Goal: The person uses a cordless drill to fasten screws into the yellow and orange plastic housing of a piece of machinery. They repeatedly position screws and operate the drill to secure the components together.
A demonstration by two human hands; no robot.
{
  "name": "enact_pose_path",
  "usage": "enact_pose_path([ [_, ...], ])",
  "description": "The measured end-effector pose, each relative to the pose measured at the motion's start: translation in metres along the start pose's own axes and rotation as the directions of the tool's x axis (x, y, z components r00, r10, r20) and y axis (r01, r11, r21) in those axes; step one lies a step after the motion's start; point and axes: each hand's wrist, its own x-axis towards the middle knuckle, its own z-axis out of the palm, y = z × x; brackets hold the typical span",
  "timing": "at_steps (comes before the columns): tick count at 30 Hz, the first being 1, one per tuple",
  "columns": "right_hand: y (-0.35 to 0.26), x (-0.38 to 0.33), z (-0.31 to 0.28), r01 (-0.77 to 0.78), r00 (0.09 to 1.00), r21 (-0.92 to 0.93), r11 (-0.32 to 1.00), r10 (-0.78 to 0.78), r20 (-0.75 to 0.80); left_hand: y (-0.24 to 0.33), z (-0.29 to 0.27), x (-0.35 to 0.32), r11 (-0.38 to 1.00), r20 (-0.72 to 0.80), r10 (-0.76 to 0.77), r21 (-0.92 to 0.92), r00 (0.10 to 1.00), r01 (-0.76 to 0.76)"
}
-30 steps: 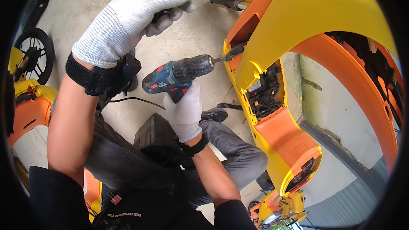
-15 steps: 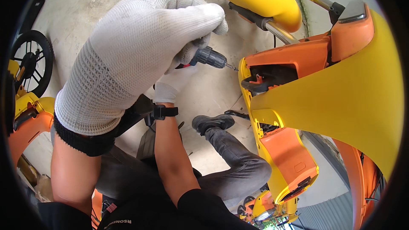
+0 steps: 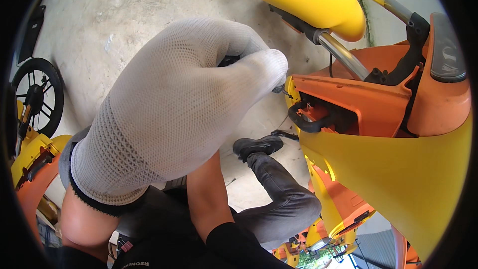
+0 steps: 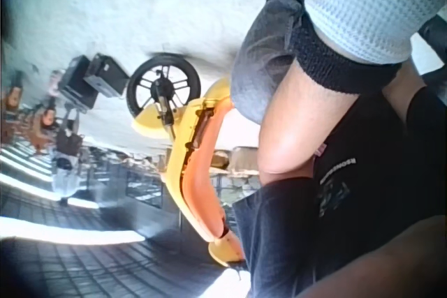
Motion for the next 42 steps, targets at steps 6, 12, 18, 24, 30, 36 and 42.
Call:
enact_pose_path([
  [6, 0.0, 0.016, -0.005, -0.01, 0.998, -0.007, 1.0, 0.009, -0.063, -0.008, 0.008, 0.008, 0.992, 0.039, 0.087, 0.087, 0.995, -0.09],
  [12, -0.004, 0.012, 0.003, -0.035, 0.998, -0.006, 0.999, 0.035, -0.056, -0.007, -0.007, 0.016, 0.963, 0.042, 0.142, 0.224, 0.989, -0.148],
  [18, -0.005, 0.02, 0.002, -0.044, 0.996, -0.008, 0.999, 0.043, -0.082, -0.008, -0.01, 0.024, 0.924, 0.08, 0.194, 0.32, 0.978, -0.209],
  [24, -0.006, 0.024, 0.001, -0.05, 0.995, -0.005, 0.999, 0.05, -0.091, -0.007, -0.013, 0.029, 0.882, 0.1, 0.23, 0.399, 0.968, -0.251],
  [30, -0.007, 0.029, 0.0, -0.05, 0.993, -0.006, 0.999, 0.049, -0.103, -0.008, -0.014, 0.033, 0.842, 0.118, 0.259, 0.458, 0.959, -0.284],
  [36, -0.008, 0.034, -0.002, -0.05, 0.993, -0.004, 0.999, 0.05, -0.108, -0.007, -0.015, 0.035, 0.807, 0.125, 0.279, 0.507, 0.952, -0.303],
  [42, -0.01, 0.04, -0.007, -0.042, 0.992, 0.005, 0.999, 0.043, -0.116, -0.007, -0.013, 0.036, 0.773, 0.129, 0.297, 0.549, 0.946, -0.318],
])
